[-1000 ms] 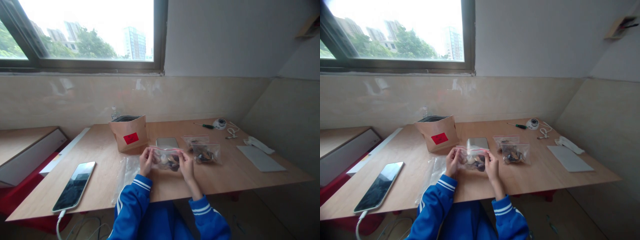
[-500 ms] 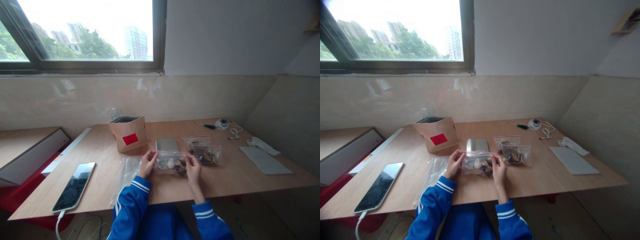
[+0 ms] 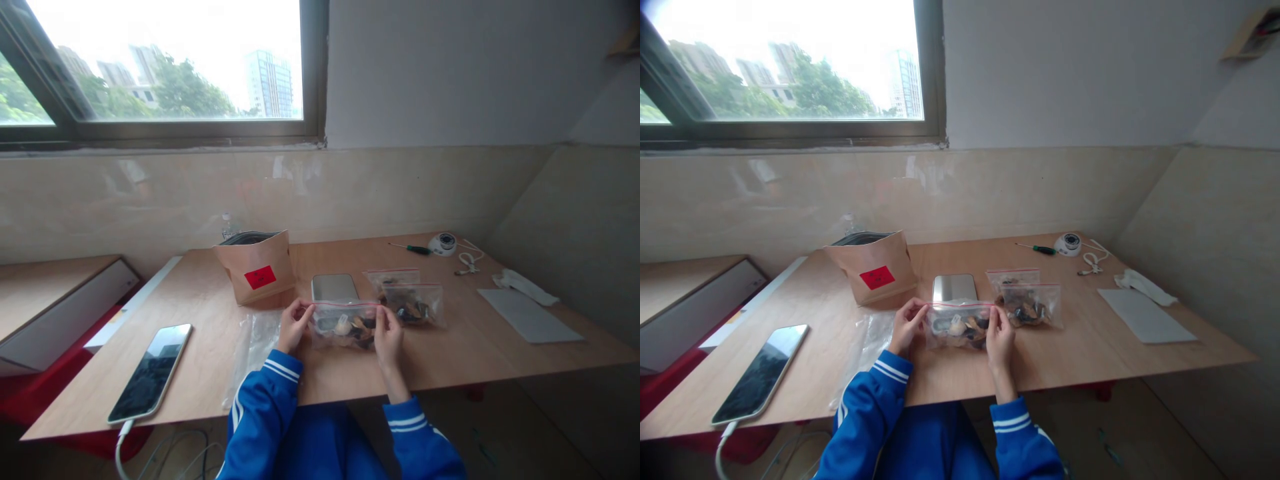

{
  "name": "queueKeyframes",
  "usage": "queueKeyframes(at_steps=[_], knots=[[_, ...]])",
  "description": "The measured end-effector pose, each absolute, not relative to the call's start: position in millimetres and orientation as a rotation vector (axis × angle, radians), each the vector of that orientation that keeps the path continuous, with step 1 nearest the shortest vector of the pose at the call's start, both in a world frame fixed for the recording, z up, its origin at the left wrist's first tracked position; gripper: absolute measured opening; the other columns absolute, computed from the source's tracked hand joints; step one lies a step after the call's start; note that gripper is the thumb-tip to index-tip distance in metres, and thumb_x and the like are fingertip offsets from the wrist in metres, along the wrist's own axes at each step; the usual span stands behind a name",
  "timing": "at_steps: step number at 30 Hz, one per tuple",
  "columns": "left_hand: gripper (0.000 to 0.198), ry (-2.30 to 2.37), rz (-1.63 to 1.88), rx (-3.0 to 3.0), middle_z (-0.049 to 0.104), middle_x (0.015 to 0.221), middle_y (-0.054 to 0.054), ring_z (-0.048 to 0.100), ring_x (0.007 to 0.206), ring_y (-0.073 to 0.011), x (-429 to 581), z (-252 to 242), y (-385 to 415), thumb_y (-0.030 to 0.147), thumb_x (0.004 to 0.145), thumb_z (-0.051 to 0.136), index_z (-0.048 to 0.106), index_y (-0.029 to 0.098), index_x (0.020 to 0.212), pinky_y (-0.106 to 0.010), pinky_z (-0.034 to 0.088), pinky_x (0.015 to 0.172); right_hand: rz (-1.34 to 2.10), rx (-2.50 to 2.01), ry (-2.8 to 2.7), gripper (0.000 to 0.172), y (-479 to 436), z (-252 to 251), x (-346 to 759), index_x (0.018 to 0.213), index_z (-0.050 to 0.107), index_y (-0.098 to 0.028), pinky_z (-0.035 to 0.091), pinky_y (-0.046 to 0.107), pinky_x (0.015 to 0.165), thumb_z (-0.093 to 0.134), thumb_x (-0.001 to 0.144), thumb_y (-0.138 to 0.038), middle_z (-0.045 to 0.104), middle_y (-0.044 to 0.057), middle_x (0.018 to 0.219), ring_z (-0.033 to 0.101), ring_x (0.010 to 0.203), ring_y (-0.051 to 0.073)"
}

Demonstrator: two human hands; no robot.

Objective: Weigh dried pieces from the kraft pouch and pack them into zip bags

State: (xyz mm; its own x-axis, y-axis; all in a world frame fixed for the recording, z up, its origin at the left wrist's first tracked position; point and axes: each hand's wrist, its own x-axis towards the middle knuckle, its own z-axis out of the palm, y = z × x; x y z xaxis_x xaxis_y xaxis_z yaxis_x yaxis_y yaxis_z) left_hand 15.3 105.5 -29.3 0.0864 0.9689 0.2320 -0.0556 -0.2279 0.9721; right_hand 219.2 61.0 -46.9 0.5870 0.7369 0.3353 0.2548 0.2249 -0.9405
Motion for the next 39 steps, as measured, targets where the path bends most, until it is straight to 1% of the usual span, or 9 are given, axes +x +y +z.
queueKeyframes(at_steps=[10,14,18,20,23,26,31,35,39], knots=[[0.033,1.038,1.33,1.428,0.065,0.07,-0.002,0.054,0.052,-0.0094,15,-33,107,0.048,0.077,0.063,0.059,0.015,0.077,-0.017,0.037,0.041,0.386,-1.373,-0.914,0.045,61,-53,218,0.084,0.06,-0.016,0.05,0.036,0.071,0.048,0.083,-0.06,0.07,0.011,0.077,0.065,0.074,0.024],[0.032,1.05,1.362,1.448,0.063,0.069,-0.002,0.05,0.051,-0.0081,15,-33,108,0.047,0.078,0.062,0.06,0.015,0.077,-0.017,0.036,0.042,0.353,-1.384,-0.944,0.043,60,-52,218,0.083,0.06,-0.016,0.049,0.035,0.07,0.047,0.084,-0.057,0.069,0.011,0.077,0.064,0.073,0.023],[0.031,1.031,1.331,1.444,0.063,0.071,-0.002,0.054,0.056,-0.0095,16,-30,107,0.046,0.078,0.062,0.06,0.015,0.079,-0.018,0.037,0.045,0.346,-1.358,-0.947,0.04,59,-52,218,0.082,0.06,-0.017,0.049,0.033,0.07,0.047,0.086,-0.054,0.068,0.009,0.075,0.063,0.071,0.021],[0.03,1.044,1.306,1.449,0.062,0.069,-0.001,0.054,0.057,-0.0097,16,-30,106,0.046,0.077,0.064,0.062,0.016,0.082,-0.018,0.038,0.047,0.363,-1.332,-0.959,0.039,59,-52,218,0.081,0.059,-0.017,0.049,0.033,0.07,0.046,0.087,-0.053,0.067,0.008,0.075,0.063,0.071,0.021],[0.031,1.063,1.265,1.487,0.059,0.065,0.001,0.051,0.054,-0.0088,16,-32,106,0.045,0.075,0.066,0.063,0.016,0.084,-0.018,0.038,0.048,0.395,-1.315,-0.964,0.038,60,-51,218,0.082,0.06,-0.017,0.049,0.033,0.07,0.046,0.087,-0.052,0.066,0.008,0.075,0.062,0.072,0.021],[0.031,1.055,1.254,1.518,0.058,0.065,0.001,0.049,0.054,-0.0088,16,-36,107,0.045,0.075,0.066,0.064,0.015,0.083,-0.019,0.038,0.049,0.437,-1.302,-0.966,0.035,60,-51,217,0.085,0.061,-0.017,0.05,0.034,0.071,0.05,0.085,-0.051,0.066,0.007,0.078,0.062,0.074,0.021],[0.03,1.047,1.268,1.544,0.06,0.067,0.0,0.051,0.057,-0.0102,15,-39,109,0.044,0.077,0.064,0.065,0.015,0.086,-0.02,0.039,0.054,0.466,-1.309,-1.054,0.033,61,-54,216,0.091,0.062,-0.017,0.049,0.034,0.074,0.057,0.081,-0.048,0.067,0.008,0.088,0.061,0.08,0.021],[0.029,1.049,1.271,1.546,0.061,0.07,-0.001,0.052,0.06,-0.0109,15,-38,110,0.043,0.077,0.064,0.065,0.015,0.084,-0.021,0.039,0.056,0.463,-1.304,-1.031,0.032,64,-57,217,0.09,0.063,-0.017,0.049,0.035,0.076,0.058,0.08,-0.047,0.067,0.008,0.086,0.062,0.08,0.022],[0.03,1.075,1.29,1.531,0.059,0.066,0.0,0.048,0.056,-0.0098,16,-35,109,0.044,0.075,0.066,0.065,0.015,0.082,-0.02,0.036,0.053,0.474,-1.277,-0.974,0.033,65,-59,218,0.089,0.063,-0.016,0.049,0.035,0.075,0.06,0.079,-0.047,0.067,0.009,0.085,0.062,0.078,0.021]])
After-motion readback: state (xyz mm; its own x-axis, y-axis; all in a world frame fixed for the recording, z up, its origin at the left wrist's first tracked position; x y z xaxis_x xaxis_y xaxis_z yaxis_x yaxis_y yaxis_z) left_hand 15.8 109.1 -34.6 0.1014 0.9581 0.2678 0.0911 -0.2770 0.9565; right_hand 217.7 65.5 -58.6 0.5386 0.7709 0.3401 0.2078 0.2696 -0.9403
